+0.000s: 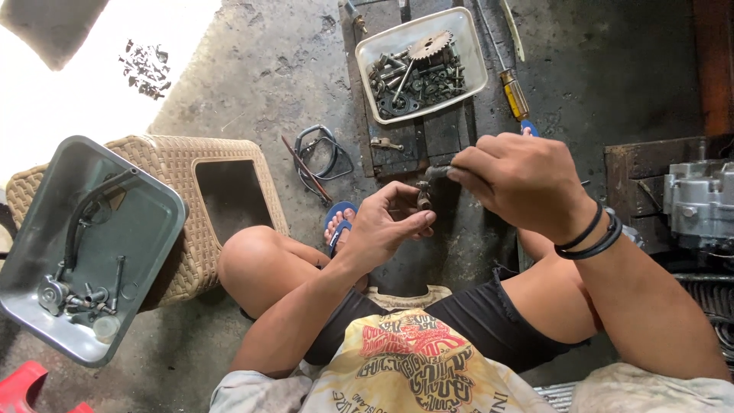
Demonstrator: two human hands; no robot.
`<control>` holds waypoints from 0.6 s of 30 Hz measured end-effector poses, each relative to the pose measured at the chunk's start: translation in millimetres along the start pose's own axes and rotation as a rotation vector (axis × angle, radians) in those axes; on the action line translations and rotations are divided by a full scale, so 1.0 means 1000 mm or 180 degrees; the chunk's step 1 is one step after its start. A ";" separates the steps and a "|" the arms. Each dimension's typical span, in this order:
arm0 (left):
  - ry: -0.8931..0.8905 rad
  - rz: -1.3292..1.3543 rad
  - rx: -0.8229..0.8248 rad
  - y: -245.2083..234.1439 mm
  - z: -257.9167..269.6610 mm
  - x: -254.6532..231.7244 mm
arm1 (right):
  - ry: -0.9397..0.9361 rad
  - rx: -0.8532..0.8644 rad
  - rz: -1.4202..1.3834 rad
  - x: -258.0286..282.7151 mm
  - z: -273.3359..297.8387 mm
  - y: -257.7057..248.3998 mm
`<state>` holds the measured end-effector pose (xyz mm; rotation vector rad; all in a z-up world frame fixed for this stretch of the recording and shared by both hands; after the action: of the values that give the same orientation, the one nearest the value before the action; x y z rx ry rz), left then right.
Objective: The person sits on the floor and cleans various mechanical parts, including a gear and a small metal component, using a brush. They scrub the surfaces of the parts and place them into a plastic tray.
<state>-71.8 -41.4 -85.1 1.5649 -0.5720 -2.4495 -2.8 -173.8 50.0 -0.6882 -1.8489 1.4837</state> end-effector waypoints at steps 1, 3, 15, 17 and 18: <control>0.0005 -0.0002 0.0006 -0.001 0.000 -0.001 | 0.0001 -0.0005 0.0006 0.003 -0.002 -0.002; -0.0012 0.0052 -0.0021 -0.005 0.001 -0.001 | 0.0013 0.0187 -0.0826 0.009 -0.006 -0.003; 0.0012 0.0068 0.0019 -0.003 -0.003 0.010 | 0.0262 0.0337 -0.0461 -0.002 -0.005 0.003; 0.0023 0.0036 0.0028 0.000 0.001 0.000 | 0.0259 0.0232 -0.0403 -0.008 -0.002 0.001; 0.0040 0.0001 0.0034 0.001 0.002 -0.006 | 0.0251 0.0123 -0.0346 -0.011 -0.002 -0.002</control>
<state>-71.4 -39.9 -78.9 1.5831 -0.5841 -2.4385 5.9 -181.2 50.0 -0.6094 -1.7654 1.3992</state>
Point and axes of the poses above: each hand's wrist, its own z-axis away from the middle knuckle, its own y-axis out of the palm, x = y × z, the point moved 9 cm from there along -z, towards the middle knuckle, and after that the axes turned 5 degrees about y, right-handed, at the moved point
